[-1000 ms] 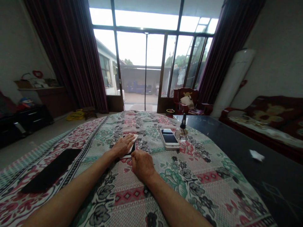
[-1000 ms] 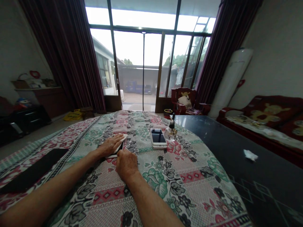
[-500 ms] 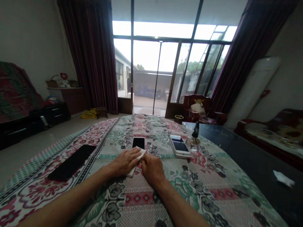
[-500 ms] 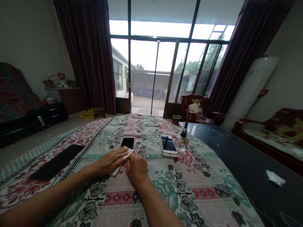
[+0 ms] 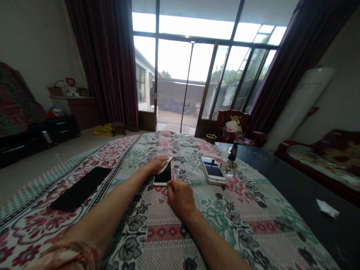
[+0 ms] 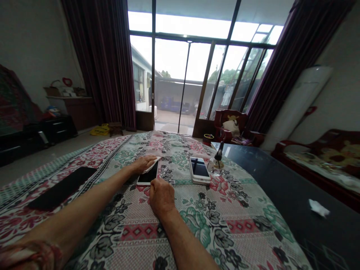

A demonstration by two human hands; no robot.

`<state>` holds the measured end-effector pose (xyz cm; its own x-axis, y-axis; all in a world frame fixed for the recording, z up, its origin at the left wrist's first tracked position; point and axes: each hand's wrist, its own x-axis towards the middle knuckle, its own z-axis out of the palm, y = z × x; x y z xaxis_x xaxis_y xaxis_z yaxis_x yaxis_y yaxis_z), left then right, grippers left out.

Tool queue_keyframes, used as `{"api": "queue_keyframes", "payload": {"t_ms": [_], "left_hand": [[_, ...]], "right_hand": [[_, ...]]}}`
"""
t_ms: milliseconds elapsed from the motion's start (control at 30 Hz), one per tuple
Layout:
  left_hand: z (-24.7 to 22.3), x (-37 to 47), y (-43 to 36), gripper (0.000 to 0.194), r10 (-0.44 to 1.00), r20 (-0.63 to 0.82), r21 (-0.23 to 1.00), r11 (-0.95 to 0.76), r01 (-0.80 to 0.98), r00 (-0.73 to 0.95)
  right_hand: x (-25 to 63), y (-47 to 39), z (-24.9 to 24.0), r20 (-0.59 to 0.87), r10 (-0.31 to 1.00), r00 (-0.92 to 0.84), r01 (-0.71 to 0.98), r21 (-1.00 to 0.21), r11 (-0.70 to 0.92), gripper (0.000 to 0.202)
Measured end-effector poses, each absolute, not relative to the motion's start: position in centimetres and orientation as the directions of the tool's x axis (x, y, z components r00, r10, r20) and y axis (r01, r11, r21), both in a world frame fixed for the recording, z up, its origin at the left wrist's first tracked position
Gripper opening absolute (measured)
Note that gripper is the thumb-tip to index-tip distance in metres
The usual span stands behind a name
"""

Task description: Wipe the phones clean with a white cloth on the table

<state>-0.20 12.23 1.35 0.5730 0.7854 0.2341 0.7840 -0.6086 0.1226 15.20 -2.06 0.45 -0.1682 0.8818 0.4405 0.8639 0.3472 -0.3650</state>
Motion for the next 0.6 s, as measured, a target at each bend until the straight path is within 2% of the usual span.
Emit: {"api": "queue_keyframes", "payload": {"t_ms": [267,400,600], "left_hand": [[1.0,-0.6,11.0,0.039,0.748,0.254,0.13,-0.654,0.745,0.613],[1.5,-1.3,8.1,0.037,0.634,0.259,0.113,-0.769,0.629,0.729],[3.0,-2.0,3.2,0.027,0.498,0.261,0.213,-0.865,0.453,0.827]], "right_hand": [[15.3,-2.0,0.7,0.421,0.9,-0.116,0.883,-0.371,0.288,0.012],[15.4,-1.9,0.6,0.413,0.909,-0.064,0.89,-0.389,0.239,0.008],[15.4,-1.9,0.6,0.417,0.908,-0.046,0.884,-0.407,0.232,0.008]]}}
